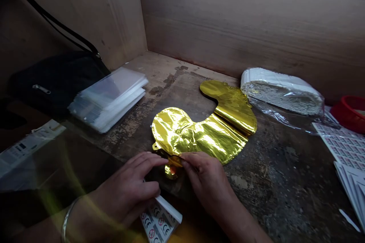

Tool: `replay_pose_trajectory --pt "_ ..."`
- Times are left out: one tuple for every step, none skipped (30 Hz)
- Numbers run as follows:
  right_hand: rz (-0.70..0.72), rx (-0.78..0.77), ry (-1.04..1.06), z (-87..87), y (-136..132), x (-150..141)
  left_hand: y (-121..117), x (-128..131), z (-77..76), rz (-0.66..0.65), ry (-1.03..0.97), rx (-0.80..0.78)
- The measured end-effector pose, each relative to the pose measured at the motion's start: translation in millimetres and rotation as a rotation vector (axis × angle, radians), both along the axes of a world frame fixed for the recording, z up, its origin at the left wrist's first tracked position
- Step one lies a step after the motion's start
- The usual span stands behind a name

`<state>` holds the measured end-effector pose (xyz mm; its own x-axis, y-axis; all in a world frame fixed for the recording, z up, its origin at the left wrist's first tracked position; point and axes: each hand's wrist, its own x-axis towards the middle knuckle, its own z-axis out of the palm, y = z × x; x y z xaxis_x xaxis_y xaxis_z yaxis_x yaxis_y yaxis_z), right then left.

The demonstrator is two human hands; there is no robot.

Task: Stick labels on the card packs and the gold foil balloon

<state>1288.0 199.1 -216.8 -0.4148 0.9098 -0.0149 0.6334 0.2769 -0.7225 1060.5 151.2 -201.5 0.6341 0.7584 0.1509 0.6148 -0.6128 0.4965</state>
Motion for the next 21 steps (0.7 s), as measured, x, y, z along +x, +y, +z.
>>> replay_pose_trajectory --pt "-0.029 -0.102 0.028 1.7 3.6 -0.4 -0.1 0.3 0.8 0.002 0.002 -0.005" --pt "-0.069 -0.185 0.064 2.6 7.1 -1.1 -0.2 0.2 1.7 0.006 0.002 -0.006" --pt "-0.114 -0.25 0.105 2.9 10.3 -1.9 -0.2 0.1 2.6 0.014 -0.001 -0.002" --pt "-0.156 -0.3 0.149 2.9 13.3 -2.6 0.0 -0.1 3.6 0.024 -0.007 0.006" --pt "-0.185 -0.346 0.189 3.0 16.1 -3.1 0.3 -0.1 4.5 0.028 -0.015 0.016" --pt "-0.199 -0.396 0.222 3.5 18.8 -3.1 0.9 0.3 5.3 0.031 -0.021 0.026" --pt "-0.199 -0.448 0.249 4.2 21.3 -2.7 1.7 1.1 5.9 0.026 -0.021 0.034" --pt "-0.189 -0.496 0.271 5.3 23.7 -1.8 2.6 2.3 6.0 0.011 -0.017 0.04" --pt "-0.181 -0.533 0.286 6.4 26.1 -0.7 3.3 3.9 5.7 -0.009 -0.004 0.044" --pt "-0.175 -0.56 0.3 7.4 28.3 0.5 3.8 5.9 4.8 -0.028 0.016 0.048" --pt "-0.17 -0.579 0.316 8.2 30.3 1.4 4.0 8.0 3.5 -0.04 0.041 0.049" --pt "-0.164 -0.59 0.332 8.8 32.0 1.9 4.0 10.3 1.9 -0.04 0.069 0.049" --pt "-0.161 -0.594 0.341 9.2 33.2 1.7 3.9 12.4 0.2 -0.034 0.095 0.049" --pt "-0.16 -0.593 0.343 9.7 33.6 0.7 4.0 14.3 -1.5 -0.021 0.12 0.049" --pt "-0.163 -0.59 0.345 10.2 33.1 -0.9 4.4 16.0 -3.0 -0.018 0.14 0.052" --pt "-0.17 -0.563 0.332 11.0 31.6 -3.1 5.6 17.3 -4.2 -0.029 0.154 0.053" --pt "-0.178 -0.496 0.301 11.7 29.1 -5.4 7.7 18.2 -5.3 -0.053 0.159 0.055" --pt "-0.174 -0.389 0.256 12.2 25.7 -7.5 10.7 18.9 -6.3 -0.08 0.156 0.057" --pt "-0.148 -0.255 0.204 12.1 21.8 -9.0 14.6 19.4 -7.3 -0.105 0.145 0.058" --pt "-0.108 -0.099 0.15 11.2 17.7 -9.9 19.1 19.7 -8.5 -0.123 0.131 0.06" --pt "-0.05 0.045 0.112 9.4 13.8 -10.0 24.0 20.0 -10.1 -0.137 0.115 0.07"
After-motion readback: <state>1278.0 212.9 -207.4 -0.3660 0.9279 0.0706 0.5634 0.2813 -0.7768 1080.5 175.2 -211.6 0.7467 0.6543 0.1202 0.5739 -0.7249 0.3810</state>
